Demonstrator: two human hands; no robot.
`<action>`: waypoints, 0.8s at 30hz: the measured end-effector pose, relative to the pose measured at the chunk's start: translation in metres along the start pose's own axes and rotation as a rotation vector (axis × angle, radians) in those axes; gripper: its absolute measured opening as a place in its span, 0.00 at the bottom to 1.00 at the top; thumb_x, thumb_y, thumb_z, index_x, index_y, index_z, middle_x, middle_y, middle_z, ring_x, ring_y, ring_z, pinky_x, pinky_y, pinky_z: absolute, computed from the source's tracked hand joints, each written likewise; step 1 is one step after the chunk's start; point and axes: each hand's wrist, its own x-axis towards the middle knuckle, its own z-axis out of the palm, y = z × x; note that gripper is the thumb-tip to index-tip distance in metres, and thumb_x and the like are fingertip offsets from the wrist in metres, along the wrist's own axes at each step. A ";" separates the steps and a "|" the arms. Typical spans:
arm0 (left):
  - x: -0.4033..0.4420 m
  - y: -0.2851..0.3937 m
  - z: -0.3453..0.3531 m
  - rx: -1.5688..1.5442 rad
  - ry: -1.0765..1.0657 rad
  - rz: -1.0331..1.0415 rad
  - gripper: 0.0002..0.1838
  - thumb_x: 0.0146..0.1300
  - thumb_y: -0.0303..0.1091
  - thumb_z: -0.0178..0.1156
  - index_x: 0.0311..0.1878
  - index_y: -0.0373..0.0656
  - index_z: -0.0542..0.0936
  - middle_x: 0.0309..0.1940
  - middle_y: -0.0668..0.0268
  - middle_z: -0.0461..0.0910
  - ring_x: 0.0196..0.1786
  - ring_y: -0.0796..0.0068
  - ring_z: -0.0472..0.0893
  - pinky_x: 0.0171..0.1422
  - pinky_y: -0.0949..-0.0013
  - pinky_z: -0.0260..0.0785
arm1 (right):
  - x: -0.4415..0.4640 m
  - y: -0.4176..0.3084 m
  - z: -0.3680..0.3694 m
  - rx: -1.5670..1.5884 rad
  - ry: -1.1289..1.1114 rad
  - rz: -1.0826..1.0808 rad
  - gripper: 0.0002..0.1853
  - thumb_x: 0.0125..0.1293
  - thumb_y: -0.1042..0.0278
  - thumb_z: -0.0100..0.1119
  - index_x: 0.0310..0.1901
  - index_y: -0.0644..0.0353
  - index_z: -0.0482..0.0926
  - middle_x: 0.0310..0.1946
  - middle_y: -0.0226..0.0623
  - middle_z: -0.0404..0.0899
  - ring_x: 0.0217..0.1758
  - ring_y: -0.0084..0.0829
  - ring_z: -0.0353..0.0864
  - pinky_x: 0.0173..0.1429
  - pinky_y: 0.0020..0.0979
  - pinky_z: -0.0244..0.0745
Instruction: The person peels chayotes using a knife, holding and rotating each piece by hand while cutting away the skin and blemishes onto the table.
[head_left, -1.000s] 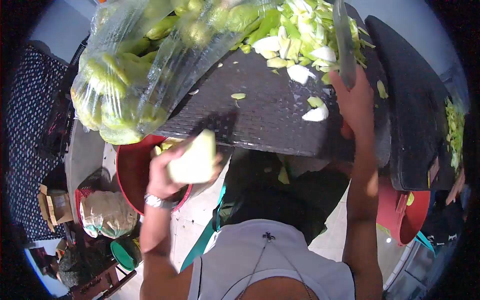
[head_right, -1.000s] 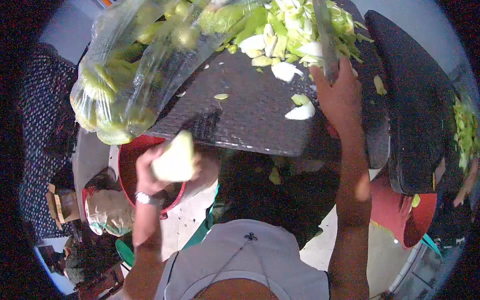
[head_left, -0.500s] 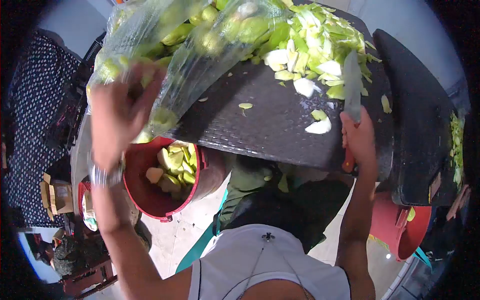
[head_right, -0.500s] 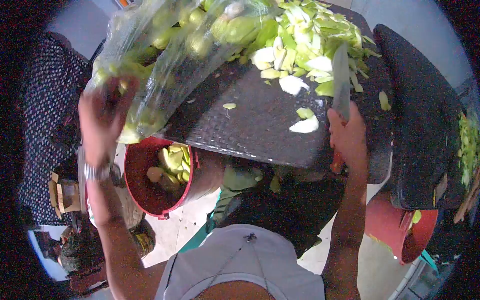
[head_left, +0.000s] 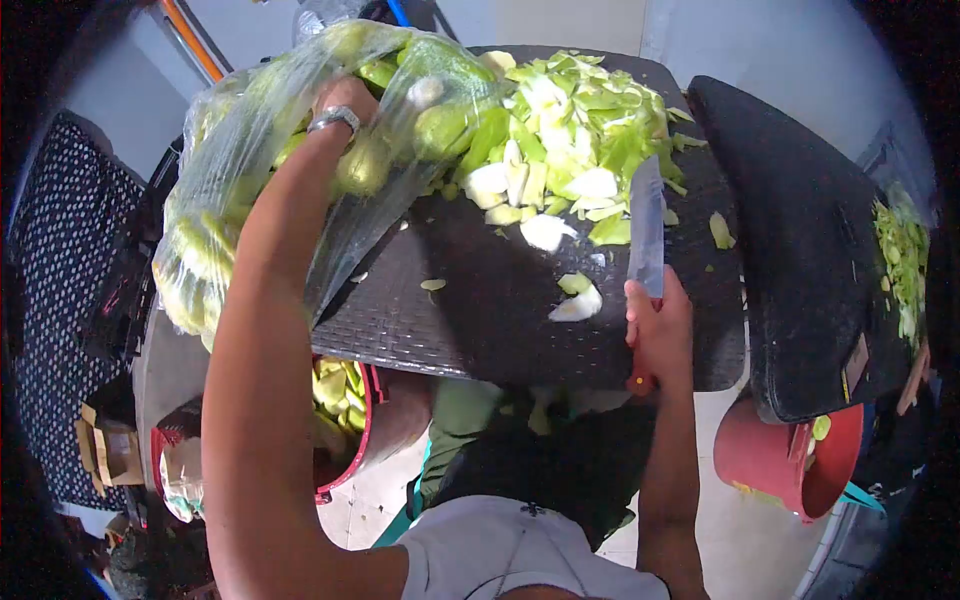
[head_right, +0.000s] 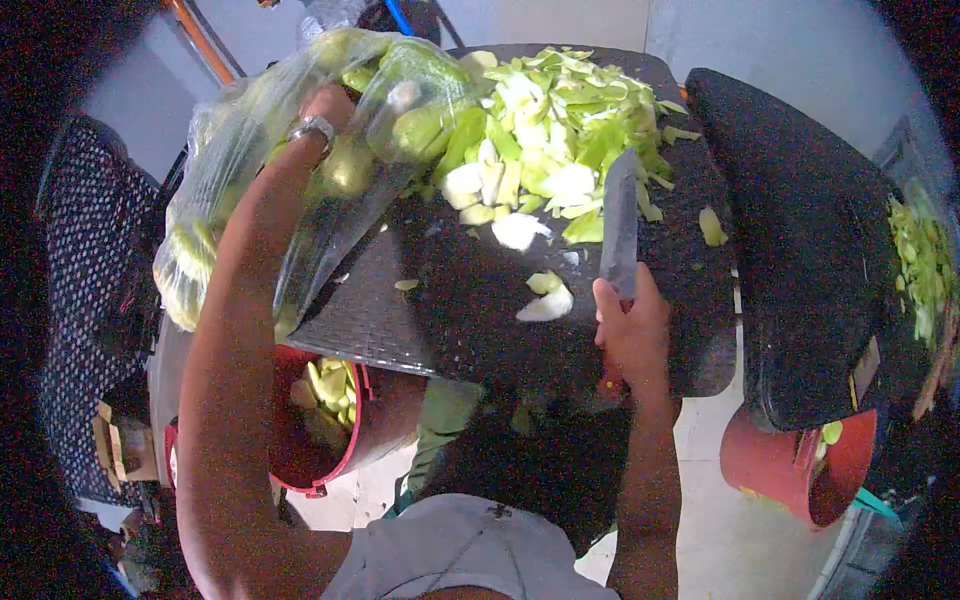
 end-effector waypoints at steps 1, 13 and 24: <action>0.003 -0.001 -0.008 -0.008 -0.158 0.020 0.25 0.68 0.54 0.59 0.56 0.46 0.86 0.52 0.53 0.88 0.53 0.53 0.88 0.59 0.50 0.80 | 0.001 0.001 0.001 -0.019 0.004 -0.009 0.11 0.74 0.63 0.62 0.47 0.59 0.73 0.23 0.28 0.74 0.18 0.21 0.74 0.23 0.28 0.70; -0.085 -0.029 -0.149 -1.804 -0.540 -0.316 0.30 0.63 0.55 0.66 0.61 0.44 0.79 0.53 0.54 0.83 0.50 0.56 0.85 0.45 0.54 0.83 | -0.002 0.002 0.000 0.059 -0.034 0.035 0.11 0.74 0.63 0.62 0.46 0.58 0.73 0.22 0.26 0.71 0.16 0.19 0.70 0.19 0.27 0.66; -0.253 0.137 -0.117 -2.644 -1.017 -0.006 0.40 0.63 0.46 0.67 0.74 0.37 0.66 0.63 0.43 0.76 0.60 0.41 0.81 0.61 0.37 0.79 | -0.012 -0.053 -0.010 -0.402 0.166 -0.458 0.14 0.71 0.63 0.65 0.52 0.59 0.75 0.20 0.34 0.72 0.20 0.27 0.75 0.28 0.36 0.70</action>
